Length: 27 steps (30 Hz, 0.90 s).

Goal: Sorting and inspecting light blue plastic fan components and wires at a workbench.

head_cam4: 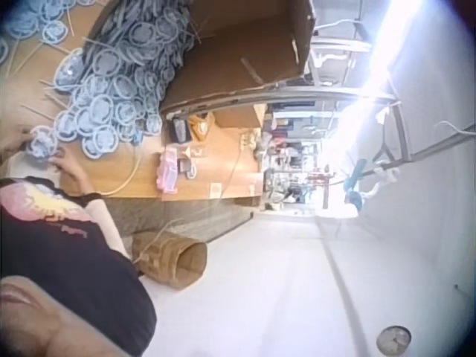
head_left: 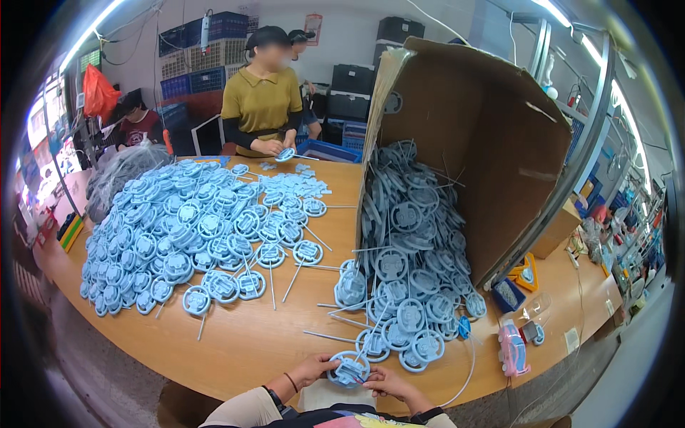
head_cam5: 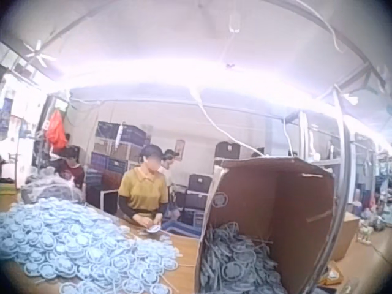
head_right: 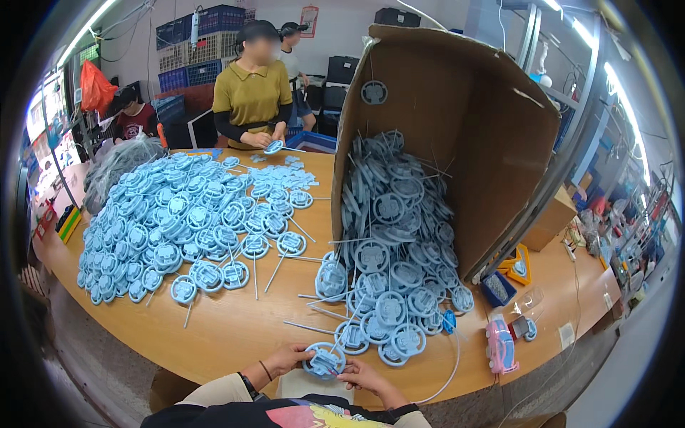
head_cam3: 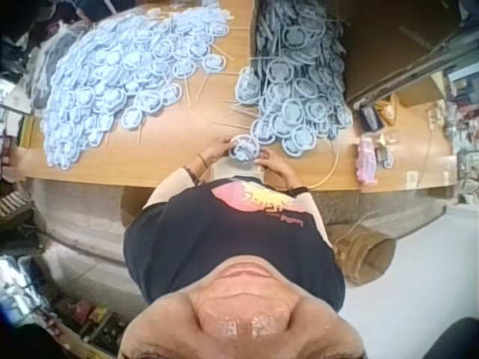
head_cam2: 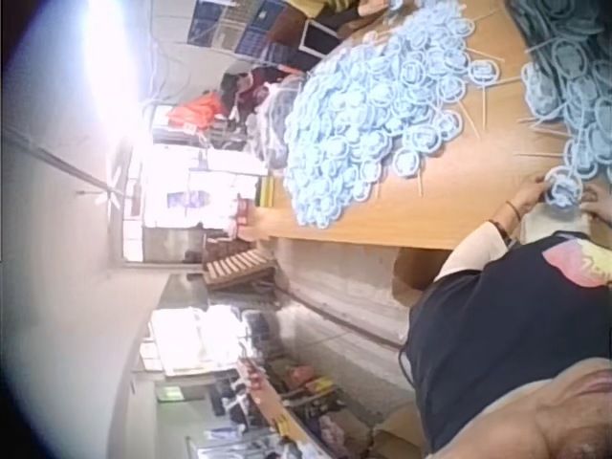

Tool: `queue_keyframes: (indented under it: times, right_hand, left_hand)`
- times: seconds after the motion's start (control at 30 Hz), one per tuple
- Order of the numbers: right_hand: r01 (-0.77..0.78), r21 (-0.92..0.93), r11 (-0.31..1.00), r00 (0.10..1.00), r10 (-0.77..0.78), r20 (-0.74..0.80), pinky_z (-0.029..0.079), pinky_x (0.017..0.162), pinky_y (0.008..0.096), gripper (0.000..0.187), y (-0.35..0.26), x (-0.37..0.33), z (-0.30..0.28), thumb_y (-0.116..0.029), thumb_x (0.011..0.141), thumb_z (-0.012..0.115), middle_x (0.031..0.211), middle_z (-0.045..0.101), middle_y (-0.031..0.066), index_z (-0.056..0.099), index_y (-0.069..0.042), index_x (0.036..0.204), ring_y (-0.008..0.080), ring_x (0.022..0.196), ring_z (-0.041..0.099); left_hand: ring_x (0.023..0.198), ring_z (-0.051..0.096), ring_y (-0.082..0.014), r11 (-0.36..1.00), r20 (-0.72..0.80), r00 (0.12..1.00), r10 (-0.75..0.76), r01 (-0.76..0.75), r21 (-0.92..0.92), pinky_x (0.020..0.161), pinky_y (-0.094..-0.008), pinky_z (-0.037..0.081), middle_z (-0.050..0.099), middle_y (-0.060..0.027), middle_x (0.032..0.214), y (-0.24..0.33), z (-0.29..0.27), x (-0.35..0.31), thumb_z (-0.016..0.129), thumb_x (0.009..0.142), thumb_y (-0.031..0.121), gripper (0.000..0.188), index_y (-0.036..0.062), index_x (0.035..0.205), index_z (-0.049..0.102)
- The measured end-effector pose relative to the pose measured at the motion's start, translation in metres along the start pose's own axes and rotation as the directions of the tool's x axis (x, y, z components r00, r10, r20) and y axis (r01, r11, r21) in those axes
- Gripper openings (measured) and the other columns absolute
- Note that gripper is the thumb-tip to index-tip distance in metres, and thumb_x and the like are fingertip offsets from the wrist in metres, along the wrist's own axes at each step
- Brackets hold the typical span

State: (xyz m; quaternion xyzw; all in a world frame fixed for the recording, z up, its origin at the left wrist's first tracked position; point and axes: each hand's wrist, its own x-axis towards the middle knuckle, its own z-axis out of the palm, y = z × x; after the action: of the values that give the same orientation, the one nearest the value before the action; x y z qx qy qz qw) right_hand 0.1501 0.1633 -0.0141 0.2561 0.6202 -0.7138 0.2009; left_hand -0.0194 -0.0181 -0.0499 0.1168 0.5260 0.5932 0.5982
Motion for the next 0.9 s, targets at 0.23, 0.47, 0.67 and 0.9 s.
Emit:
queue_keyframes:
  times: [0.23,0.47,0.67,0.9]
  right_hand:
    - [-0.002,-0.001,1.000,0.999,0.002,-0.035,0.033,0.042,0.0156,0.062,-0.015,-0.010,-0.004,-0.016,0.073,0.072,0.082,0.061,-0.0011,0.040,-0.014,0.125,0.0048,0.054,0.054]
    - [0.009,0.071,0.997,0.994,-0.002,-0.108,0.031,0.040,0.0142,0.047,-0.021,-0.026,-0.005,-0.013,0.071,0.073,0.075,0.059,-0.0023,0.052,-0.008,0.113,0.0027,0.048,0.050]
    - [0.145,-0.133,0.980,0.984,-0.157,-0.085,0.038,0.040,0.0210,0.031,-0.037,-0.024,-0.016,-0.022,0.068,0.074,0.063,0.055,-0.0017,0.058,-0.008,0.091,0.0060,0.046,0.050]
    - [0.144,0.002,0.990,0.987,-0.143,-0.079,0.034,0.038,0.0186,0.032,-0.049,-0.029,-0.002,-0.016,0.067,0.073,0.065,0.056,-0.0004,0.058,-0.006,0.094,0.0051,0.041,0.045]
  left_hand:
    - [0.082,0.057,-0.0086,0.996,0.035,0.999,-0.015,0.018,-0.085,0.073,-0.0249,0.048,0.061,0.0008,0.095,-0.004,0.026,0.012,0.059,0.085,0.022,0.032,0.0068,0.113,0.056]
    - [0.084,0.056,-0.0086,0.991,0.076,0.997,0.005,0.005,-0.131,0.077,-0.0260,0.047,0.060,0.0016,0.096,0.000,0.040,0.009,0.059,0.085,0.023,0.032,0.0070,0.113,0.056]
    - [0.087,0.055,-0.0105,0.985,0.202,0.970,0.137,-0.155,0.076,0.081,-0.0272,0.045,0.060,0.0006,0.098,0.003,0.031,0.032,0.052,0.089,0.025,0.031,0.0012,0.109,0.055]
    - [0.087,0.059,-0.0151,0.996,0.110,0.993,0.049,-0.040,-0.082,0.079,-0.0289,0.048,0.060,-0.0066,0.101,0.033,0.043,0.007,0.052,0.089,0.020,0.033,0.0011,0.116,0.050]
